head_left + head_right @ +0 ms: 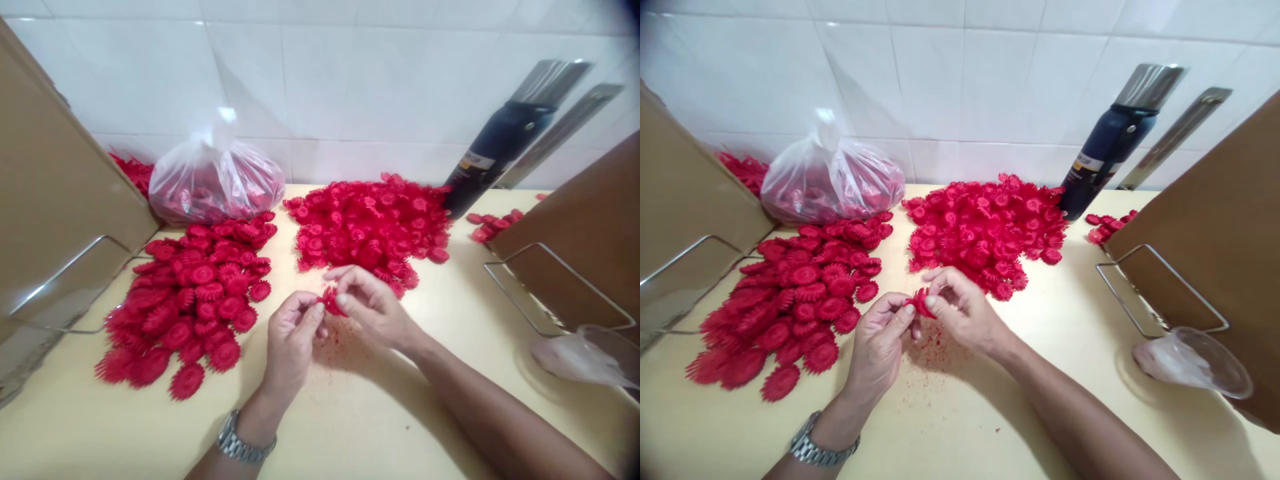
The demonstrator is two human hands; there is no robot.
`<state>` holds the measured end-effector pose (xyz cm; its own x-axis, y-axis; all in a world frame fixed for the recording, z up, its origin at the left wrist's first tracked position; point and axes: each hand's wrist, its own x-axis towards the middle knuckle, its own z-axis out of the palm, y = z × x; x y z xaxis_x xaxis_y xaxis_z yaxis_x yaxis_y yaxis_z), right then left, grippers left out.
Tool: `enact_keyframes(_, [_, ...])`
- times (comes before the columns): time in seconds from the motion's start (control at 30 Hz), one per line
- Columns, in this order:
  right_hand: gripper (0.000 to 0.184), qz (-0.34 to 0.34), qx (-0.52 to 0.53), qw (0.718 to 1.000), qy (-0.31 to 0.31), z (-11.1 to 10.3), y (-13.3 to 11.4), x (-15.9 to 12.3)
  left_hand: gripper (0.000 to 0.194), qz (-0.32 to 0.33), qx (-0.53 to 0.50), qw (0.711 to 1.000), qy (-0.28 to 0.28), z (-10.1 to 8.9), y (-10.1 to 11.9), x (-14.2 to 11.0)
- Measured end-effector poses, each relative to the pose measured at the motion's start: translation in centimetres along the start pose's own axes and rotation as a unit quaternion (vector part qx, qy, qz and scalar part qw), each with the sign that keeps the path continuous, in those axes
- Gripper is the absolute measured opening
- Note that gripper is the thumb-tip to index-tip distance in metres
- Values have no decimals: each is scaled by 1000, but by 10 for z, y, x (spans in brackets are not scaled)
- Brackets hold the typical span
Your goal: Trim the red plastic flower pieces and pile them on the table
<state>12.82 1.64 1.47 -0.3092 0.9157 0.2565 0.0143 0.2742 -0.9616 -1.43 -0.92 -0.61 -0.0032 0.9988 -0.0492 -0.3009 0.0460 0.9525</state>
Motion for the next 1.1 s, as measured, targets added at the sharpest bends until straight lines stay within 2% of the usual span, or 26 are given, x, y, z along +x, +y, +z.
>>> enact_keyframes(0.07, [13,25,30,999,-27,11,-2,-2,11,4,23,1000,-2,-1,-1,1])
enact_keyframes(0.13, [9,12,7,1000,4,9,-3,1,12,-7,31,999,-4,-1,-1,1])
enact_keyframes(0.23, [3,-78,-130,982,113,-26,-7,16,15,-26,15,1000,5,-2,1,1])
enact_keyframes(0.3, [3,-128,-284,929,202,-62,-11,31,14,-32,7,999,8,-1,3,2])
enact_keyframes(0.33, [6,-141,-370,887,239,-80,-12,38,13,-35,4,999,5,-1,4,2])
enact_keyframes(0.37, [10,-137,-450,846,251,-96,-12,45,13,-37,1,999,2,-1,4,2])
enact_keyframes(0.43, [16,-106,-559,794,216,-116,-10,52,12,-35,-3,999,1,-1,5,2])
enact_keyframes(0.5, [24,-117,-616,753,202,-118,-3,51,11,-26,-12,999,14,-1,5,2])
enact_keyframes(0.57, [29,-157,-650,725,166,-111,6,43,10,-18,-24,999,32,-1,5,1])
enact_keyframes(0.67, [28,-193,-696,687,72,-105,26,29,8,-23,-21,999,27,1,5,-1])
enact_keyframes(0.73, [24,-197,-714,668,71,-112,38,25,7,-40,-12,999,3,3,6,-1])
enact_keyframes(0.87, [26,-228,-707,660,109,-123,42,31,8,-52,12,998,-17,4,6,-2])
enact_keyframes(0.97, [22,-265,-693,659,121,-97,26,37,10,-41,25,999,-26,4,8,-4])
enact_keyframes(1.0, [19,-282,-676,671,118,-81,19,40,10,-33,28,999,-29,4,10,-4])
enact_keyframes(1.03, [15,-307,-639,696,115,-63,14,43,11,-22,29,999,-32,4,12,-6])
enact_keyframes(1.1, [14,-306,-551,775,39,-24,8,53,13,4,30,999,-42,3,19,-9])
